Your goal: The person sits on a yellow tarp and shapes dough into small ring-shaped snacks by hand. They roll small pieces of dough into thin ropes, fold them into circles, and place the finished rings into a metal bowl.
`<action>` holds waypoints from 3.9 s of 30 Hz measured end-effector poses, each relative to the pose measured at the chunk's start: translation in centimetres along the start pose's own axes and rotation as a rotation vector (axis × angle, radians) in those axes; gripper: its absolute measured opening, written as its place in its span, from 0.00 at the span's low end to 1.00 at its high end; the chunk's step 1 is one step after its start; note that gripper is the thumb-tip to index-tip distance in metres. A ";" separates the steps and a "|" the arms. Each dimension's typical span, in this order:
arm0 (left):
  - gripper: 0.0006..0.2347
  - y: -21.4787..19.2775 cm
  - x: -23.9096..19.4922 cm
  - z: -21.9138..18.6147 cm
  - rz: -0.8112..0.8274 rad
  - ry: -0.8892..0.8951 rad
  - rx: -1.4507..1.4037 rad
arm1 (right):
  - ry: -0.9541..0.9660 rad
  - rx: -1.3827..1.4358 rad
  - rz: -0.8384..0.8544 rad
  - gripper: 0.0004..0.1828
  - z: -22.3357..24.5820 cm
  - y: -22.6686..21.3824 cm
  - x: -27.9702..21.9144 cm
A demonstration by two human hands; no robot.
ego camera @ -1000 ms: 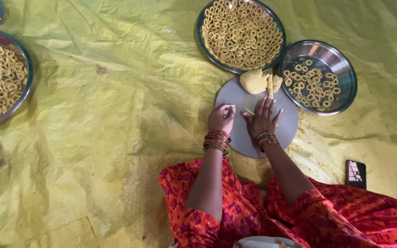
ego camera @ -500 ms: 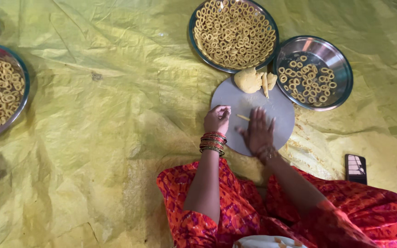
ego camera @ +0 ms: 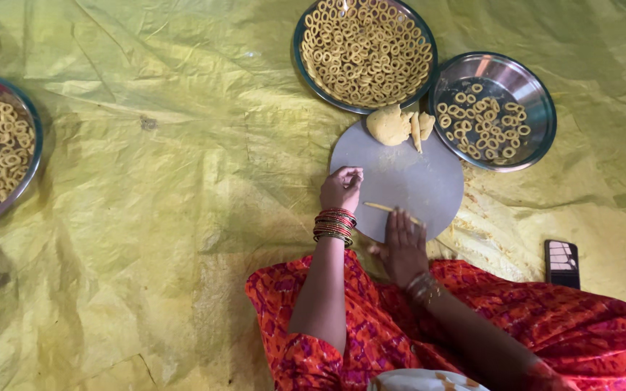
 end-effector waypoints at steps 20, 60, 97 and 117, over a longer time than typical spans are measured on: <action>0.07 -0.2 0.0 0.2 -0.011 0.032 -0.007 | 0.005 -0.113 0.151 0.56 1.5 0.9 -1.4; 0.06 -0.6 0.2 -0.1 -0.032 0.055 -0.029 | -0.034 -0.056 0.020 0.54 2.5 0.0 1.0; 0.05 -0.5 0.4 0.1 -0.012 0.074 -0.008 | 0.041 0.026 0.159 0.53 0.5 2.0 -0.2; 0.05 -0.4 0.9 1.0 -0.048 0.047 -0.006 | -0.028 0.029 -0.151 0.44 4.5 -1.4 4.9</action>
Point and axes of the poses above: each hand's wrist, its own x-axis towards the middle knuckle, its own y-axis out of the palm, z = x × y, the point moved 5 cm from there along x, towards the middle knuckle, and after that the axes turned 15 degrees about -x, right-handed, at the moved point
